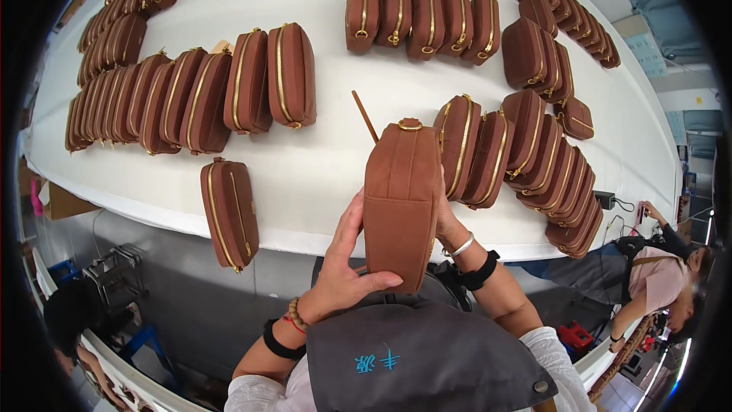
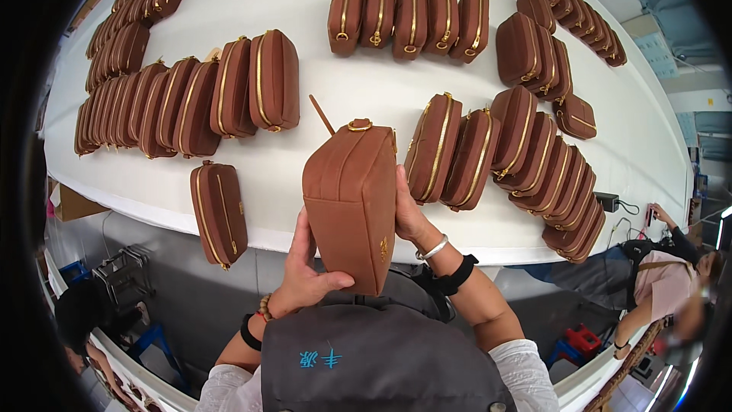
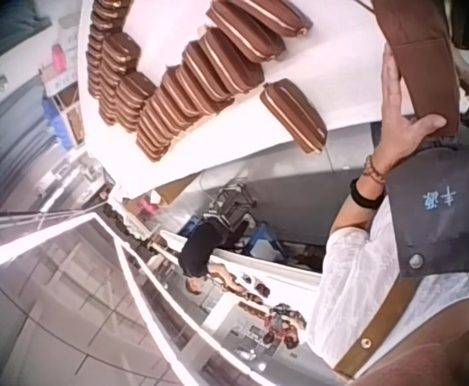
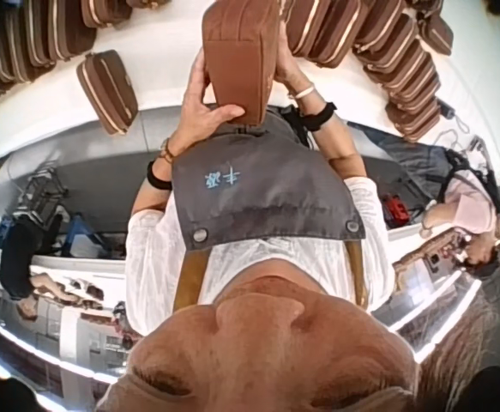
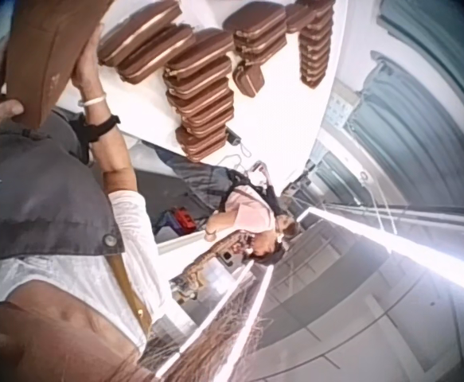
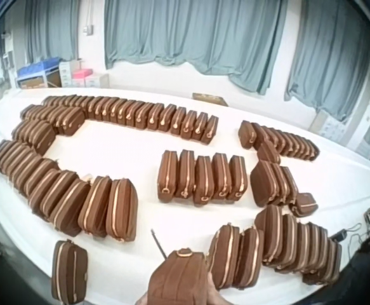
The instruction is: The person picks up brown zippered pouches from a white table one by one. They use a thin wooden stick to probe the zipper area of each pouch and then place the pouch back into a row. The process is repeated for multiple pouches in a repetitive sequence.
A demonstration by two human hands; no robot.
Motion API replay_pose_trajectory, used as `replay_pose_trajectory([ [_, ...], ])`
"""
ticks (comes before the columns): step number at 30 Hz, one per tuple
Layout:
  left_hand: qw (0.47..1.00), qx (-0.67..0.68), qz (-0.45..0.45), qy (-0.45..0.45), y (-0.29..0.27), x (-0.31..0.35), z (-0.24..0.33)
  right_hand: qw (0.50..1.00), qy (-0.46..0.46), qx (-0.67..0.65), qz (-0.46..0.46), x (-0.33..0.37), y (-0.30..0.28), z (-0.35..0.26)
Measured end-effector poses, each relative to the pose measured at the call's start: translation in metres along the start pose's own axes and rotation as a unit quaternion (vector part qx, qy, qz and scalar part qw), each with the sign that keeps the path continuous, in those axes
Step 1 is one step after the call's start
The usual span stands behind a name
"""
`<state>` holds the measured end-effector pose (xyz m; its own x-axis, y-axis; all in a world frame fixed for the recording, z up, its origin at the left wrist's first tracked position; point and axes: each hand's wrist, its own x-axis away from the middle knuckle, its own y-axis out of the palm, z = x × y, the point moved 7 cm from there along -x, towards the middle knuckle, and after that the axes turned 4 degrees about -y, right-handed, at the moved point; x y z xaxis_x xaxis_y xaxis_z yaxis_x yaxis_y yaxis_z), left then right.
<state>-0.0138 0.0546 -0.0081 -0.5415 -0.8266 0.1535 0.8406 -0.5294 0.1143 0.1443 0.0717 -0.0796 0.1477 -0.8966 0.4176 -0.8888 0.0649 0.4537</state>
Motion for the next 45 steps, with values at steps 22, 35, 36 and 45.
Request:
replay_pose_trajectory([
  [22,0.948,0.251,0.169,-0.097,-0.020,-0.035,0.005,0.961,0.188,-0.203,-0.022,0.005,0.029,0.044],
  [35,0.950,0.233,0.175,-0.110,-0.032,-0.037,-0.009,0.962,0.201,-0.187,0.000,0.008,0.027,0.048],
  [36,0.957,0.212,0.168,-0.106,-0.035,-0.038,-0.008,0.965,0.197,-0.174,0.009,0.007,0.025,0.047],
  [45,0.999,0.000,0.035,-0.032,-0.040,-0.031,0.007,0.983,0.154,-0.034,0.089,0.005,0.000,0.025],
])
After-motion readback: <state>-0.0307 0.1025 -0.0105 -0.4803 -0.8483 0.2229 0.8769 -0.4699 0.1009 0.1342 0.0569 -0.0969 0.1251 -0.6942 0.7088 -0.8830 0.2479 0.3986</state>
